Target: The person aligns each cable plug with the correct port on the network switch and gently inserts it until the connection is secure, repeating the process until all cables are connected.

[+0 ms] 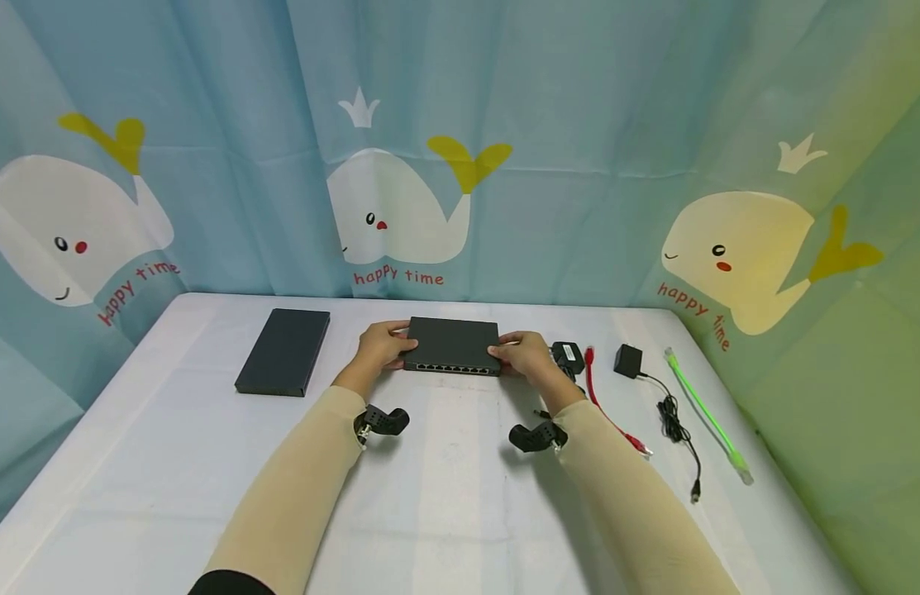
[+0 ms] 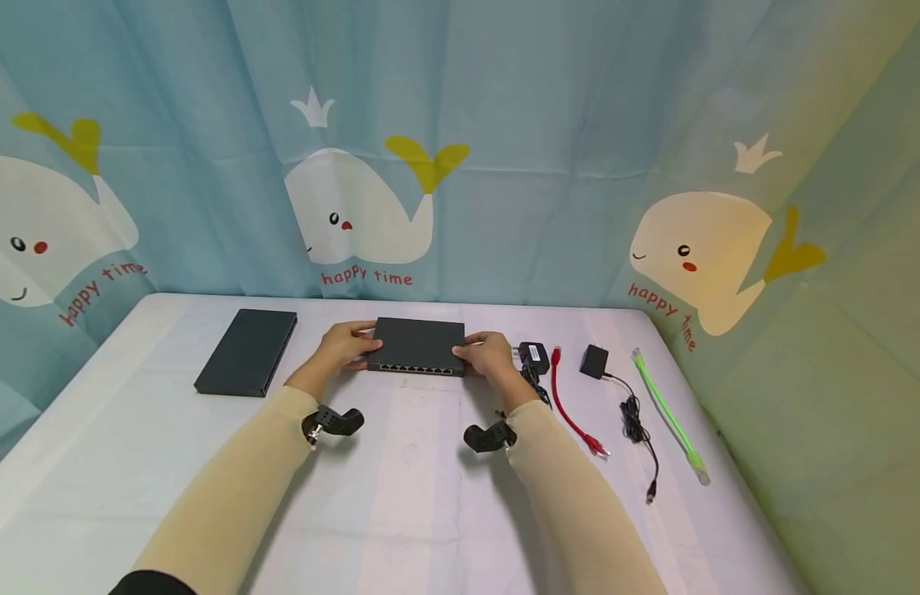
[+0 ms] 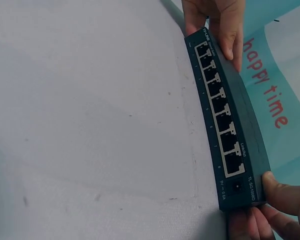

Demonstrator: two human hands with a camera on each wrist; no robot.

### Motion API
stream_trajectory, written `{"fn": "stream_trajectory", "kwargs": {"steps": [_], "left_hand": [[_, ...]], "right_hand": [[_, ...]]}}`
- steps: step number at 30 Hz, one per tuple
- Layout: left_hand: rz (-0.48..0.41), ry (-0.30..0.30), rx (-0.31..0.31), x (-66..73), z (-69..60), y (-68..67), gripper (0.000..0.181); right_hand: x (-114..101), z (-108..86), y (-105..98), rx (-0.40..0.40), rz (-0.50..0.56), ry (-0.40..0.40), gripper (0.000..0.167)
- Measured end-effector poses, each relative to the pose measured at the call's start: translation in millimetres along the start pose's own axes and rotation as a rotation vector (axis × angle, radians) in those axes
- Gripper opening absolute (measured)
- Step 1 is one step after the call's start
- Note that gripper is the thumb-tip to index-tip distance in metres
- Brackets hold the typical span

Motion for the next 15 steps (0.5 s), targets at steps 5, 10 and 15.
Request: {"fn": "stream_trajectory", "kwargs": {"steps": [5,10,15], "left_hand": [[-0.043,-0.033,-0.005,-1.9,2.2,2.6,0.055],[-0.053,-0.039,-0.002,-2.3,1.1,2.9,0.055],[-0.042,-0.035,0.005,-3.9,-0.1,3.5,0.054]], "right_hand": [[1.4,3.6,-0.9,-0.009,0.012,0.011,0.045],[0.7,5.0,-0.8,-0.009,-0.01,0.009,0.045],[-1.6,1.9,-1.4,-0.004,-0.025,-0.014,0.044]]}}
Point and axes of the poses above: each hand's wrist, its own z-axis towards the middle knuckle, its own y-axis out of the palm, x = y × z, the point moved 7 cm from there along z, towards the middle knuckle, and after that the axes turned 2 degrees about y, right-handed, at the moved point
